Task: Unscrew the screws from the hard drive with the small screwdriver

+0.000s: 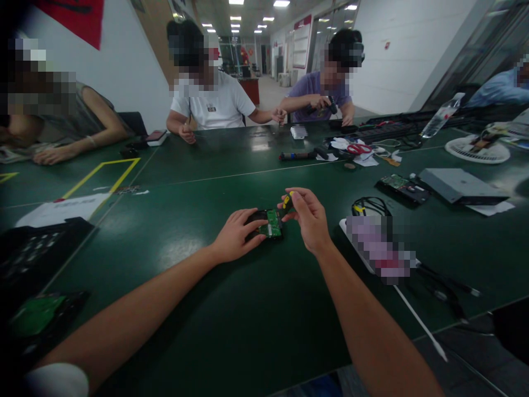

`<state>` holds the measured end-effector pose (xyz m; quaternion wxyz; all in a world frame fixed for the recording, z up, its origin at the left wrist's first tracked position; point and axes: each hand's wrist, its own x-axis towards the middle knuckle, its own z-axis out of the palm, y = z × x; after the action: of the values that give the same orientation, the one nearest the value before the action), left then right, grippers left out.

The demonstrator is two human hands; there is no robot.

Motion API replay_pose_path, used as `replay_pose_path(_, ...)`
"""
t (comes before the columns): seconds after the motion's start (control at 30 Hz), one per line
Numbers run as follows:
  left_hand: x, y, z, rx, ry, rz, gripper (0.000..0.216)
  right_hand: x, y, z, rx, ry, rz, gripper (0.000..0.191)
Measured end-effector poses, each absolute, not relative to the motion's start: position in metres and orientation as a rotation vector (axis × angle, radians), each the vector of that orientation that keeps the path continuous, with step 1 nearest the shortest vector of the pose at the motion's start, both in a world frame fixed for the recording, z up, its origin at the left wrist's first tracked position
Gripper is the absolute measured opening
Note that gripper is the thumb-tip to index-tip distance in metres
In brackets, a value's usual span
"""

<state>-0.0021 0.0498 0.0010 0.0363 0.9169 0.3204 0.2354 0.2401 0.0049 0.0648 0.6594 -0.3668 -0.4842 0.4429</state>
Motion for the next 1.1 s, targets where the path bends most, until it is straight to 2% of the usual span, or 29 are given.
replay_pose_path(0.23, -0.0021, 0.0490, 0.0027, 2.801, 0.972, 0.736, 0.047, 0.2389, 0.0028, 0.0653, -0.869, -1.140, 0.966, 0.025)
replay_pose_path(0.43, -0.0023, 0.0488, 0.0031, 2.817, 0.985, 0.720, 0.048, 0.2403, 0.0033, 0.0642, -0.818, -1.131, 1.008, 0.030)
replay_pose_path(0.6, -0.0021, 0.0501, 0.0015, 2.818, 0.985, 0.709, 0.048, 0.2409, 0.0036, 0.0634, -0.845, -1.133, 0.964, 0.023)
replay_pose_path(0.87, -0.0019, 0.0486, 0.0034, 2.806, 0.986, 0.722, 0.047, 0.2401, 0.0033, 0.0638, -0.833, -1.130, 0.996, 0.021)
replay_pose_path(1.1, -0.0022, 0.0485, 0.0035, 2.801, 0.990, 0.707, 0.048, 0.2388, 0.0047, 0.0638, -0.811, -1.082, 1.041, 0.029)
